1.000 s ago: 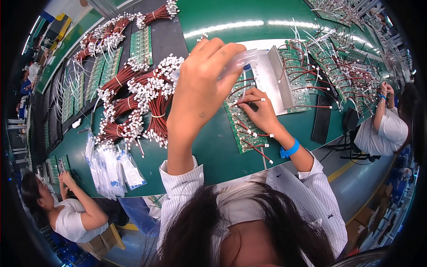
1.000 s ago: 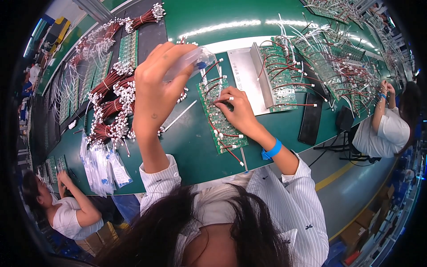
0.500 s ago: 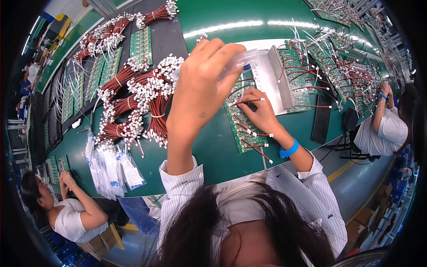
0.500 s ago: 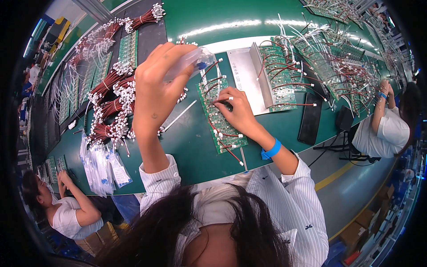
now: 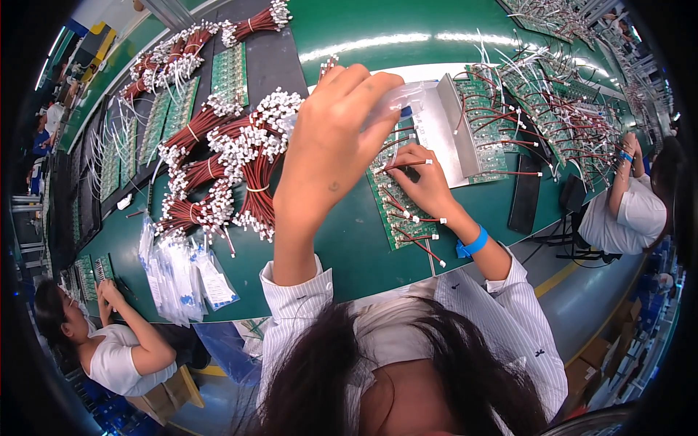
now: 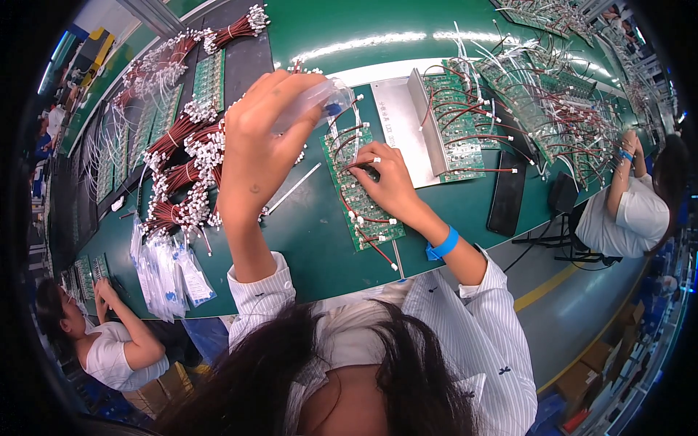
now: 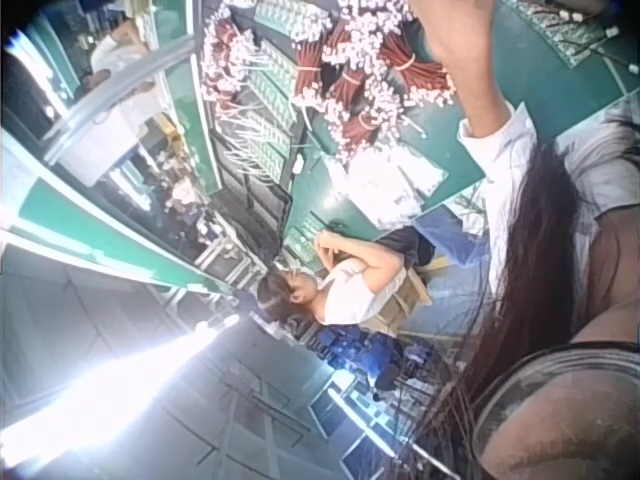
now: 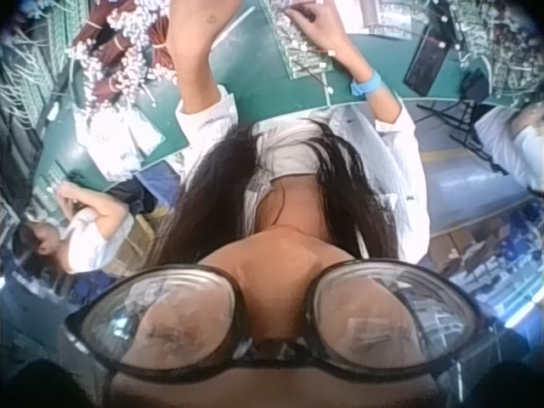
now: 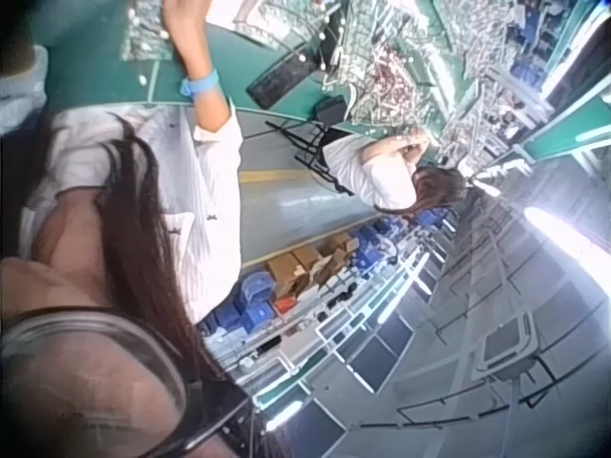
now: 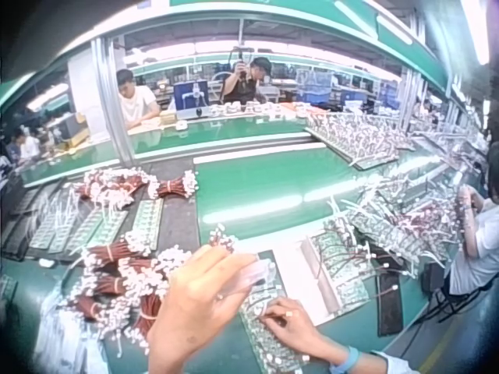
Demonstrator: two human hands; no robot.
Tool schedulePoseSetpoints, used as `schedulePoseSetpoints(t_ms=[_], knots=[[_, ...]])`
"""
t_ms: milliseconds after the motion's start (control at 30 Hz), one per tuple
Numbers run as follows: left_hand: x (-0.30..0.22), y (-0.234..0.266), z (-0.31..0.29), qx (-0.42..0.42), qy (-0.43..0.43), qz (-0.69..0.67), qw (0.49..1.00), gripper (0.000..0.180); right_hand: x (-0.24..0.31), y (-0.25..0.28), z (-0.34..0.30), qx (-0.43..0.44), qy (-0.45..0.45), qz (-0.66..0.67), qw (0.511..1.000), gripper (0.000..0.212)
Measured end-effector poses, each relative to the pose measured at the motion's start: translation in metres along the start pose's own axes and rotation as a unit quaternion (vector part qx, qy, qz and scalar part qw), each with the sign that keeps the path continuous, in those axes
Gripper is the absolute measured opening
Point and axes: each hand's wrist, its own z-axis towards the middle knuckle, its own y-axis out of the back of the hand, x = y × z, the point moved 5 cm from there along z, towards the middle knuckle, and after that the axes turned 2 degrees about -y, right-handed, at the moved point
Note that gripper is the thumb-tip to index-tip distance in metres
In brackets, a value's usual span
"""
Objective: The person assembles electronic components by hand, inserting wire connectors into printed circuit boards.
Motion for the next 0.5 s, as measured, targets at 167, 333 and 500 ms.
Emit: schedulePoseSetpoints(t_ms=[167,333,500], knots=[[0.0003,-0.0007,0.0000,0.005,0.004,0.002,1.000,0.021,-0.0001,-0.0006,0.0002,-0.002,0.002,-0.006,1.000,0.009],[0.0002,-0.0008,-0.0001,0.011,0.009,0.000,1.000,0.020,0.0003,-0.0007,0.0001,-0.004,0.004,-0.018,1.000,0.008],[-0.0001,-0.0004,-0.0001,0.007,0.006,0.002,1.000,0.020,0.0017,-0.0006,0.0004,-0.005,0.002,-0.015,1.000,0.009]])
